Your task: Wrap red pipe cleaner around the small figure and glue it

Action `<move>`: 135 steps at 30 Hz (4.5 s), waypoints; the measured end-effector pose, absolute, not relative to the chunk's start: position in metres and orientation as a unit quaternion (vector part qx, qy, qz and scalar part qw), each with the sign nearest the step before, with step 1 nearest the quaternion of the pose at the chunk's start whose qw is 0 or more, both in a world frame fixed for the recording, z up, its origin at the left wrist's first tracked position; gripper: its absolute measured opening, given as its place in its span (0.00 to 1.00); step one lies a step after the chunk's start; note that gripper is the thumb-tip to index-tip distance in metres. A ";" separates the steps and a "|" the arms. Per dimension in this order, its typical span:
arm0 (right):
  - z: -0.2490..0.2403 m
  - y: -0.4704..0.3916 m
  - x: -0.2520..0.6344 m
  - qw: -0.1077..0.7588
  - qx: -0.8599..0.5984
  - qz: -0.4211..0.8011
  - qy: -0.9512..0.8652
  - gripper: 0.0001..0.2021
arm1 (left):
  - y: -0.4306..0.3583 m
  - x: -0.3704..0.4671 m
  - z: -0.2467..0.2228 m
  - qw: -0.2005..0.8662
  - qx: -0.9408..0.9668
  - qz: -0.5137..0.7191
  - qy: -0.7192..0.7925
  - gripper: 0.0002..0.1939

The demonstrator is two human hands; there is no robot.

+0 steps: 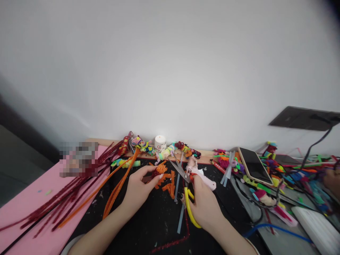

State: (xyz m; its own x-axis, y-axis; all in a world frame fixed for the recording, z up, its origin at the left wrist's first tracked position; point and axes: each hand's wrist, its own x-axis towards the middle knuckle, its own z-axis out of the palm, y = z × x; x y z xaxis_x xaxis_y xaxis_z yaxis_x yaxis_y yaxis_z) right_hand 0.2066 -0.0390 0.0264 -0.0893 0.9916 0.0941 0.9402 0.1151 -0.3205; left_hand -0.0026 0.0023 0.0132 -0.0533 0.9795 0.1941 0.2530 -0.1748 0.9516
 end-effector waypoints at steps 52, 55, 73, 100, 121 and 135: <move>0.028 -0.036 0.208 0.119 -0.630 0.118 -0.758 0.13 | 0.003 -0.004 0.007 0.332 0.652 0.462 0.501 0.10; 0.029 -0.036 0.208 0.115 -0.627 0.131 -0.759 0.13 | 0.004 -0.005 0.007 0.311 0.673 0.456 0.492 0.08; 0.028 -0.035 0.207 0.104 -0.629 0.114 -0.762 0.13 | 0.004 -0.005 0.006 0.310 0.678 0.447 0.493 0.05; 0.026 -0.042 0.201 0.131 -0.640 0.122 -0.747 0.12 | 0.004 -0.004 0.009 0.323 0.647 0.462 0.513 0.08; 0.023 -0.044 0.198 0.068 -0.642 0.092 -0.758 0.11 | 0.004 -0.006 0.003 0.239 0.708 0.432 0.506 0.04; 0.026 -0.038 0.207 0.109 -0.666 0.085 -0.733 0.14 | 0.004 -0.004 0.009 0.357 0.617 0.463 0.526 0.10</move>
State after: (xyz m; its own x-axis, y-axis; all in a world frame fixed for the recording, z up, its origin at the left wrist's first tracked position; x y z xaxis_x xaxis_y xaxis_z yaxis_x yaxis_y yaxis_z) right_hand 0.2067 -0.0375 0.0259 -0.0898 0.9949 0.0470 0.9578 0.0992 -0.2700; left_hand -0.0036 0.0041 0.0091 0.0178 0.9803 0.1968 0.3180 -0.1922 0.9284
